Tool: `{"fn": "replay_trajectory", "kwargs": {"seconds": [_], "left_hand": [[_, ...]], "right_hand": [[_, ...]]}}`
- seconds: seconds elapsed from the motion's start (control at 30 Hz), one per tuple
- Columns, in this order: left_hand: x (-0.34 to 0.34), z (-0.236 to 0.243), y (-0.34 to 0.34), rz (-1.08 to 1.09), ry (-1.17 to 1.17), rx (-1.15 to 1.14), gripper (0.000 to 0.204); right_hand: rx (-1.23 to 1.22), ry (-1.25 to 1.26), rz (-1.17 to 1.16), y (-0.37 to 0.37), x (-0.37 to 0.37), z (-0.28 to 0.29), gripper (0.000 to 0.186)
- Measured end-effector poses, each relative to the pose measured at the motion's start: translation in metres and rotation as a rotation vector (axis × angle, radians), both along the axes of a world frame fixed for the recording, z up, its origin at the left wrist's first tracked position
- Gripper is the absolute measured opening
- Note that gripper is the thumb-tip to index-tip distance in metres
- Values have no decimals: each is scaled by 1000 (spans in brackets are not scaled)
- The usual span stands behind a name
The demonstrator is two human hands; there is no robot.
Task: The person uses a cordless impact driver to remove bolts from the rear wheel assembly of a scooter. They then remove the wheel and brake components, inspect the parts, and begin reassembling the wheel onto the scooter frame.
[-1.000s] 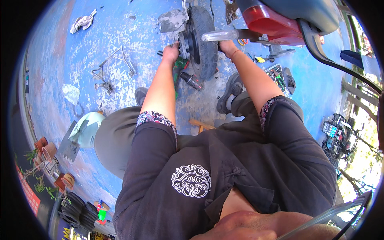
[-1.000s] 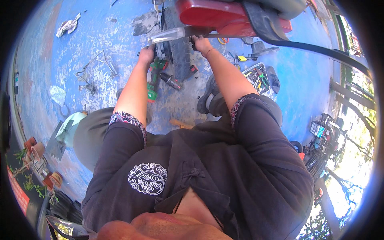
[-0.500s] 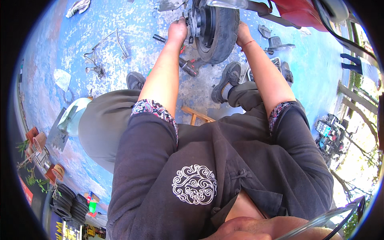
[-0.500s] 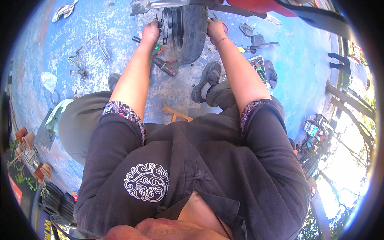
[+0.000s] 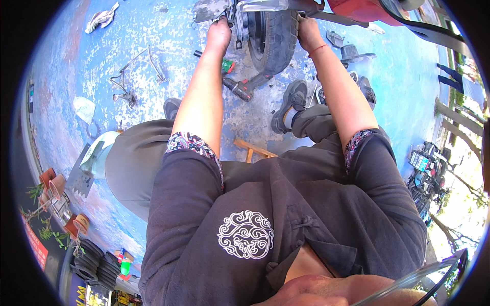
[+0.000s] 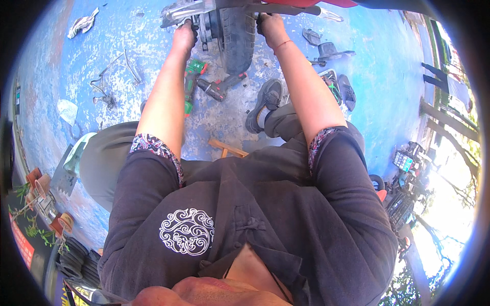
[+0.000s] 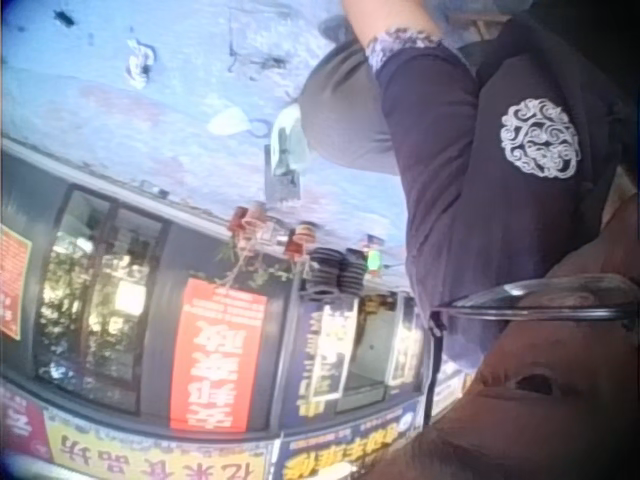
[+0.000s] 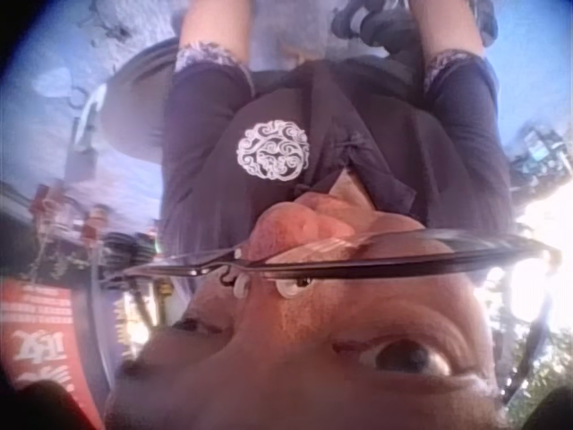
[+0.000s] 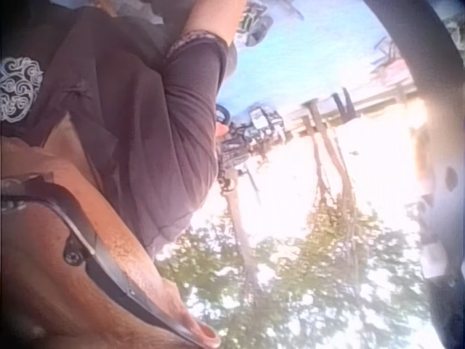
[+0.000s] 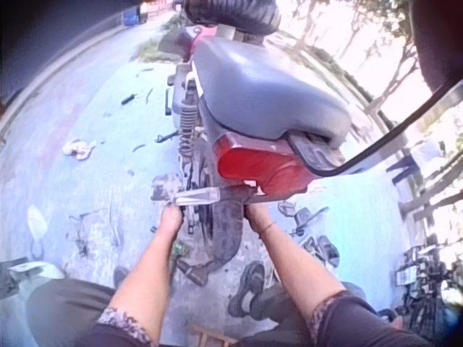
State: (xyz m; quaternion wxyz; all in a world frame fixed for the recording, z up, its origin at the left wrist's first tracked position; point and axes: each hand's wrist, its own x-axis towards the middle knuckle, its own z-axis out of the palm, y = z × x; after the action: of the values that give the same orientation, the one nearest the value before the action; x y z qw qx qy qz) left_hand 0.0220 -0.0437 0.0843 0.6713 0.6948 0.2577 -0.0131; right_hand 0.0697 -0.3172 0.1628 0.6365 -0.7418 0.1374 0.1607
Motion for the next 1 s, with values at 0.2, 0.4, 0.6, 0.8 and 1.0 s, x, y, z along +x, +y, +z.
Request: {"fn": "replay_trajectory", "kwargs": {"seconds": [0.2, 0.4, 0.6, 0.8, 1.0], "left_hand": [[10, 0, 12, -51, -4, 110, 46], [8, 28, -1, -104, -42, 342, 58], [16, 19, 10, -142, -210, 366, 56], [11, 36, 29, -391, -120, 511, 44], [16, 48, 33, -557, -138, 679, 37]], "right_hand": [[373, -180, -36, 4, 7, -10, 20], [273, -124, 189, -32, 35, -42, 35], [34, -210, 284, -24, 28, -30, 38], [-357, -508, 383, -3, 6, 14, 32], [-19, -316, 346, -35, 38, -29, 34]]}}
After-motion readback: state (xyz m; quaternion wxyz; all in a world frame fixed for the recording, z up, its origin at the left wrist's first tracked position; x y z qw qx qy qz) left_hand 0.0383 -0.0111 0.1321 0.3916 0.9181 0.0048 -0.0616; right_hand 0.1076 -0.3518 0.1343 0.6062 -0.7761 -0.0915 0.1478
